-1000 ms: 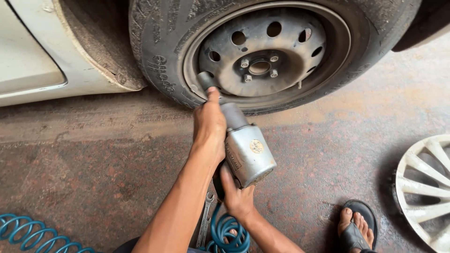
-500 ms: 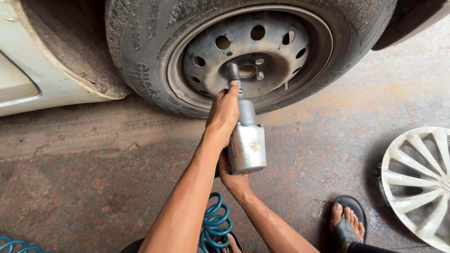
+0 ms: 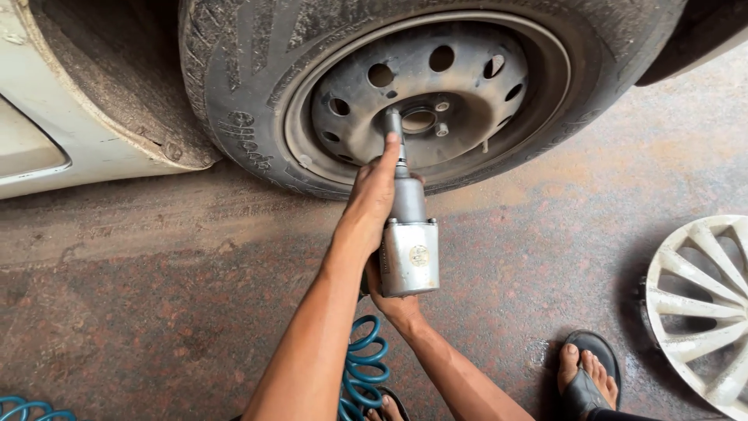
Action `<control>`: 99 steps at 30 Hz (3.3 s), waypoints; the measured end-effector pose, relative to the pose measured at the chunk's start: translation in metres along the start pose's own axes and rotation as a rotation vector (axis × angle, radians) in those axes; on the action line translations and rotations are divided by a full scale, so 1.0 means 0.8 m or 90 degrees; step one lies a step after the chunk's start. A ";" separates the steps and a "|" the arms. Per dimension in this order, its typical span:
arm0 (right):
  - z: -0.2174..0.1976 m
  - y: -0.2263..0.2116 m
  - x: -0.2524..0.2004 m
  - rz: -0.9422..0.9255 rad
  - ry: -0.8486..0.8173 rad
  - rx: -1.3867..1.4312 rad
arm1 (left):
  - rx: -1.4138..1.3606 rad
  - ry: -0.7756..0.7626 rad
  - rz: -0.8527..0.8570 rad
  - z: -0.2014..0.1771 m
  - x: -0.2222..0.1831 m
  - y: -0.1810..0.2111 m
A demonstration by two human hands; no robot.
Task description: Remove a car tire from the wheel hub using an air impact wrench.
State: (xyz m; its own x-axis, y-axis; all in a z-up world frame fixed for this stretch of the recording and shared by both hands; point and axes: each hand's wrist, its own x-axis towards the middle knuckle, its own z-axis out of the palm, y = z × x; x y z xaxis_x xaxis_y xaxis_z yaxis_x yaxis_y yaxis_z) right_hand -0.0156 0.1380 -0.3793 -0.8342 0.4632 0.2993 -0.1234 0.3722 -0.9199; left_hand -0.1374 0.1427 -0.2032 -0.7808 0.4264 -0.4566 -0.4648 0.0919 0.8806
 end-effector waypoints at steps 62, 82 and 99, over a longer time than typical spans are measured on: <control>-0.129 -0.152 -0.042 0.644 -0.164 0.311 | -0.387 0.157 -0.083 -0.114 0.116 -0.258; -0.228 -0.031 -0.031 0.539 -0.003 0.783 | 0.463 0.589 0.073 -0.254 0.064 -0.311; -0.149 -0.044 -0.036 0.354 -0.004 0.638 | 0.241 0.087 -0.089 0.083 0.072 -0.122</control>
State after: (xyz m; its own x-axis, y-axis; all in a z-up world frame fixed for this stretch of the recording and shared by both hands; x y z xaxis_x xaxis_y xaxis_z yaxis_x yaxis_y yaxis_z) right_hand 0.0771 0.2073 -0.3256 -0.9099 0.3572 -0.2111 -0.1062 -0.6924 -0.7137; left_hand -0.1092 0.2181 -0.3067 -0.7811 0.2649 -0.5655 -0.4041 0.4759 0.7812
